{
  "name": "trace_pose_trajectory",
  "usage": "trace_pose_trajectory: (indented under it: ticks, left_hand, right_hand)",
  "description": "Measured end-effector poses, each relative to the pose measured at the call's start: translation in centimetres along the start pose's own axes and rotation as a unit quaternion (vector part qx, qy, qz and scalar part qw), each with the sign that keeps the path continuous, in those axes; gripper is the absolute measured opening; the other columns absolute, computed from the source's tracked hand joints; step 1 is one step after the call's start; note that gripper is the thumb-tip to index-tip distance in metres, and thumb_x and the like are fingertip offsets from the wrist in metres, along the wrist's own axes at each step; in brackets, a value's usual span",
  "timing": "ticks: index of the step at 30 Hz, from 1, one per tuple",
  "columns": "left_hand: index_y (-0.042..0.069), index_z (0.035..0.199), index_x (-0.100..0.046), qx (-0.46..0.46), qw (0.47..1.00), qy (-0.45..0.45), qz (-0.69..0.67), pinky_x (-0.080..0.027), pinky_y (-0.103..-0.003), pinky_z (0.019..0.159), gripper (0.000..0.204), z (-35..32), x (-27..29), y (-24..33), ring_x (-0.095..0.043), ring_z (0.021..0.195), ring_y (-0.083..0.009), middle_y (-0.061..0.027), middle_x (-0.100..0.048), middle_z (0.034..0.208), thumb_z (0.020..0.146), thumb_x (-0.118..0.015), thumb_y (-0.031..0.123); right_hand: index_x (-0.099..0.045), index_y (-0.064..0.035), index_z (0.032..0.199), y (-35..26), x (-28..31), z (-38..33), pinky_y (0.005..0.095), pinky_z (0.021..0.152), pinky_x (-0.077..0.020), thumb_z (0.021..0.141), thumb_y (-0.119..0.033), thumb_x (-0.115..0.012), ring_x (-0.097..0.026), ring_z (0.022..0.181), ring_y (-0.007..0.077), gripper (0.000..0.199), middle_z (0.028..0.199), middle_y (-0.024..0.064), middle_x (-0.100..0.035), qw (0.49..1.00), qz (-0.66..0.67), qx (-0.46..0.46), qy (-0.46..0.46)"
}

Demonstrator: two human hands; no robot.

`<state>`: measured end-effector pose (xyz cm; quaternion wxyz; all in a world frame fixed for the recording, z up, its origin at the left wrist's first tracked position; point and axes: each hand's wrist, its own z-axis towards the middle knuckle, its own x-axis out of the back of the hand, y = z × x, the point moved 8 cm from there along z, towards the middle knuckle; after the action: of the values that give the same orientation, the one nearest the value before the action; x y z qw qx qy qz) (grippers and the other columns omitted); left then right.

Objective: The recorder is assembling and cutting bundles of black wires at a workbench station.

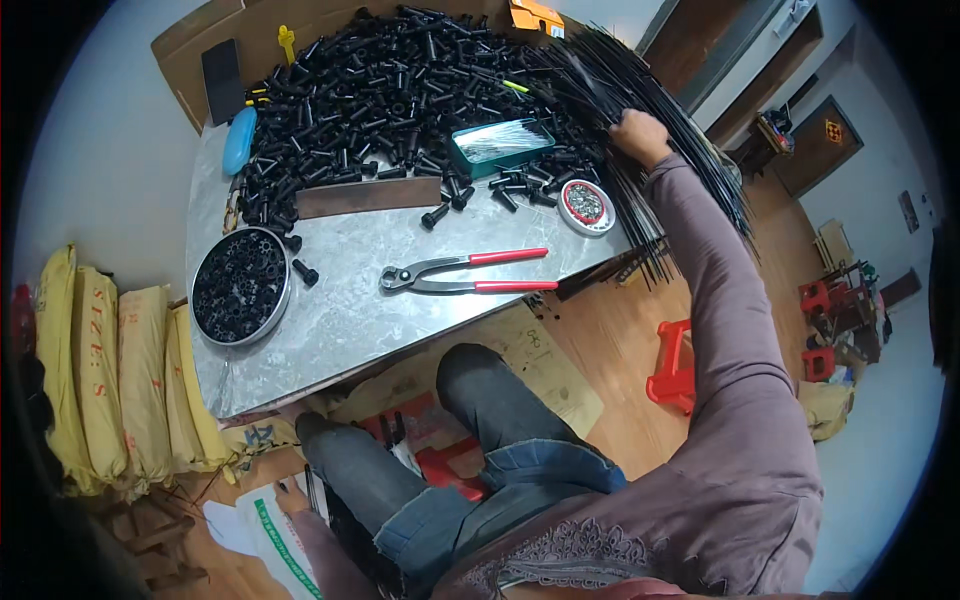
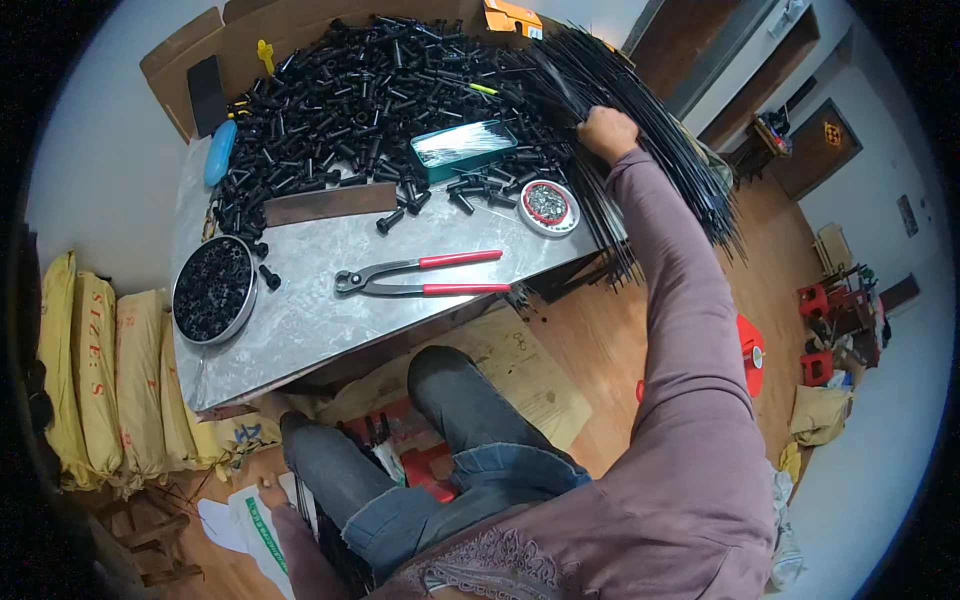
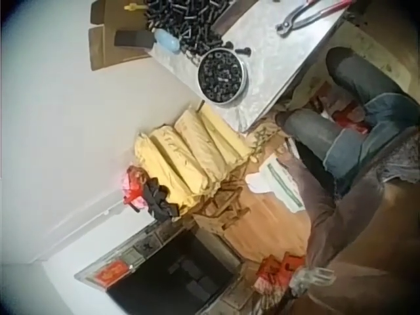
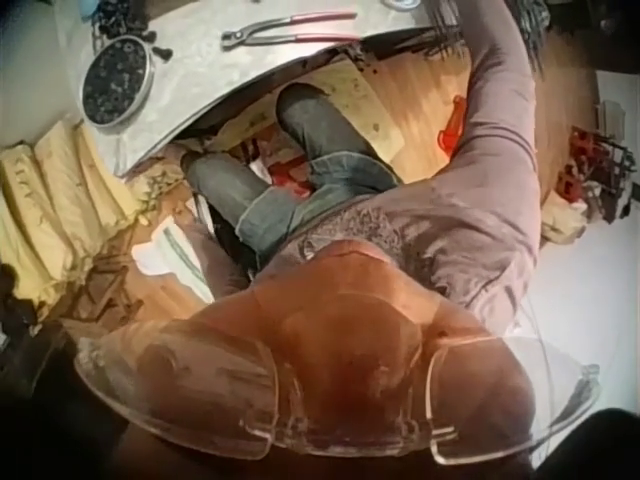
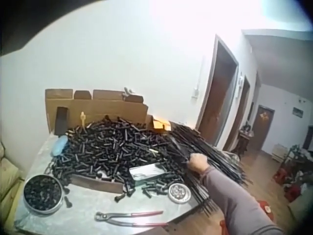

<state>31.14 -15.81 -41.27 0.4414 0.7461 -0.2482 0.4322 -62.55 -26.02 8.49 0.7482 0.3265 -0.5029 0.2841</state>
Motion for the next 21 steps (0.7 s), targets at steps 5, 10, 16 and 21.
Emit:
trace_pose_trajectory:
  ticks: [5,10,16,21]
  left_hand:
    - [-0.007,0.128,-0.049,-0.066,0.984,0.023,-0.161,-0.043,-0.037,0.093,0.061,2.1,6.3,7.9,-0.056,0.111,-0.0301,-0.0229,-0.057,0.121,0.088,-0.062,0.037]
    - [-0.007,0.125,-0.052,-0.089,0.966,0.015,-0.242,-0.043,-0.033,0.093,0.048,1.4,7.7,8.7,-0.056,0.109,-0.0242,-0.0176,-0.058,0.121,0.091,-0.059,0.025]
    - [-0.008,0.126,-0.051,-0.068,0.967,0.034,-0.245,-0.044,-0.032,0.091,0.052,-1.6,11.0,5.3,-0.058,0.104,-0.0234,-0.0174,-0.06,0.117,0.089,-0.062,0.027]
    - [-0.008,0.12,-0.056,-0.063,0.962,0.05,-0.261,-0.048,-0.03,0.078,0.046,-2.7,13.1,5.0,-0.06,0.09,-0.0201,-0.0132,-0.062,0.107,0.09,-0.061,0.026]
  right_hand:
    - [-0.063,0.0016,0.097,4.3,0.1,1.3,0.048,0.079,-0.0508,0.086,-0.03,-0.055,-0.064,0.094,0.0386,0.034,0.099,0.0243,-0.066,0.989,0.121,-0.021,-0.082]
    - [-0.06,0.0002,0.099,0.4,-2.5,-1.8,0.0471,0.08,-0.0514,0.084,-0.024,-0.058,-0.064,0.095,0.0393,0.029,0.101,0.0233,-0.066,0.998,0.058,0.012,-0.015]
    - [-0.067,0.0018,0.094,1.3,-0.4,-1.2,0.0443,0.078,-0.0532,0.081,-0.011,-0.05,-0.066,0.092,0.0367,0.024,0.099,0.0232,-0.067,0.991,0.129,-0.013,-0.021]
    - [-0.059,-0.0019,0.067,1.3,1.0,-1.1,0.0329,0.035,-0.0388,0.086,-0.019,-0.058,-0.053,0.039,0.02,0.025,0.052,0.0074,-0.055,0.906,0.364,-0.039,-0.213]
